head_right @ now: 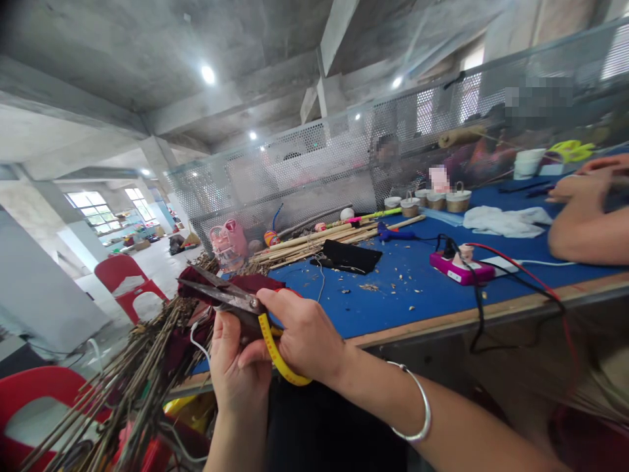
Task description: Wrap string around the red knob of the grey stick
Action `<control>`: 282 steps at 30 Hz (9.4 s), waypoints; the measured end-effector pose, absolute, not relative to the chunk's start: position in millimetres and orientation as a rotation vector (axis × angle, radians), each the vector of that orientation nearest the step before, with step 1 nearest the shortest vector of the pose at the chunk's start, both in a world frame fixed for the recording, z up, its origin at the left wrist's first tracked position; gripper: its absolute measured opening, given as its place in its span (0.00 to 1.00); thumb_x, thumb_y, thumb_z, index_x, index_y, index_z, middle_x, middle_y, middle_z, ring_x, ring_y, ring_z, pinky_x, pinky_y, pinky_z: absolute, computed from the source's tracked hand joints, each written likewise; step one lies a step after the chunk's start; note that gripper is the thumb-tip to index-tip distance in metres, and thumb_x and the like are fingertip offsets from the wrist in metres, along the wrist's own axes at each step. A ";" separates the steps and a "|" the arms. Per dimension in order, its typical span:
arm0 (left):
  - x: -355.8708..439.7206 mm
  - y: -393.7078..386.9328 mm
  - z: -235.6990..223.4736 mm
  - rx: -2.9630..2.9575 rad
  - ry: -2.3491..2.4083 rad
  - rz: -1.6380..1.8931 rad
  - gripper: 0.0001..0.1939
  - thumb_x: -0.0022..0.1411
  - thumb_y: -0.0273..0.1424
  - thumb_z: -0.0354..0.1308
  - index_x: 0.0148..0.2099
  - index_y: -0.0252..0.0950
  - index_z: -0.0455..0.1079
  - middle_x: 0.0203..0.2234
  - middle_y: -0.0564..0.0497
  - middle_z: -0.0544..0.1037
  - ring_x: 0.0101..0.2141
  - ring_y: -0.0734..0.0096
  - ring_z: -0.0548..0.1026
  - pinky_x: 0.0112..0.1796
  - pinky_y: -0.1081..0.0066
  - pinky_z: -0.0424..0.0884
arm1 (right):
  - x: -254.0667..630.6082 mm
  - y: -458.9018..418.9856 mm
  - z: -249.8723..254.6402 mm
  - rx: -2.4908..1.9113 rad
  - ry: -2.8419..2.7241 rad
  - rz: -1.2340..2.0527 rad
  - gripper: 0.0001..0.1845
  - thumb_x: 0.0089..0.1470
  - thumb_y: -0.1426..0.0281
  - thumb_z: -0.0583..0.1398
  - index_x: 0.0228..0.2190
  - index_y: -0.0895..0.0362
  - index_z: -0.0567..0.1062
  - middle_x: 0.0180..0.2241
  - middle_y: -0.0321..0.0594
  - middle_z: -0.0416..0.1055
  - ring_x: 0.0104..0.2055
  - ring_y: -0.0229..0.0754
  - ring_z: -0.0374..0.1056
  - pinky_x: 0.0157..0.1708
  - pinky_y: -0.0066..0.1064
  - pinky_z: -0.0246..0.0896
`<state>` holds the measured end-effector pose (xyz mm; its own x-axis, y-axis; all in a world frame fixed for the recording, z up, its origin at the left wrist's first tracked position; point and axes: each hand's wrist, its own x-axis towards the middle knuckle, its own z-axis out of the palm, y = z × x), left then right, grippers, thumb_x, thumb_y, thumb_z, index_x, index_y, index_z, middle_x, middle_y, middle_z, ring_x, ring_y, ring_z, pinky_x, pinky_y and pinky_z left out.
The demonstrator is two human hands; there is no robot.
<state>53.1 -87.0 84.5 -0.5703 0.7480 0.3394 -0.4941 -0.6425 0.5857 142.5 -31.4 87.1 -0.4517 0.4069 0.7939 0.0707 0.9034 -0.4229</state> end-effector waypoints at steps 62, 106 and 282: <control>40.1 -80.9 110.8 0.775 0.371 2.196 0.11 0.50 0.35 0.68 0.37 0.37 0.77 0.32 0.50 0.74 0.29 0.75 0.71 0.25 0.78 0.71 | 177.6 37.3 129.6 -0.108 -1.959 -0.340 0.18 0.46 0.76 0.56 0.42 0.55 0.68 0.33 0.40 0.68 0.35 0.42 0.64 0.36 0.32 0.60; 38.2 -79.9 106.4 0.690 0.362 2.171 0.12 0.47 0.37 0.69 0.32 0.35 0.75 0.29 0.50 0.76 0.31 0.72 0.72 0.26 0.76 0.70 | 159.9 54.5 170.8 0.070 -1.979 -0.740 0.14 0.57 0.70 0.54 0.43 0.49 0.74 0.29 0.35 0.72 0.31 0.36 0.64 0.32 0.29 0.56; 17.9 32.7 30.3 1.018 1.110 1.562 0.32 0.48 0.37 0.66 0.52 0.32 0.60 0.24 0.52 0.77 0.15 0.78 0.68 0.14 0.79 0.62 | 135.1 124.5 17.8 -0.492 -1.595 1.712 0.23 0.44 0.55 0.64 0.33 0.60 0.68 0.12 0.24 0.57 0.11 0.26 0.42 0.13 0.24 0.30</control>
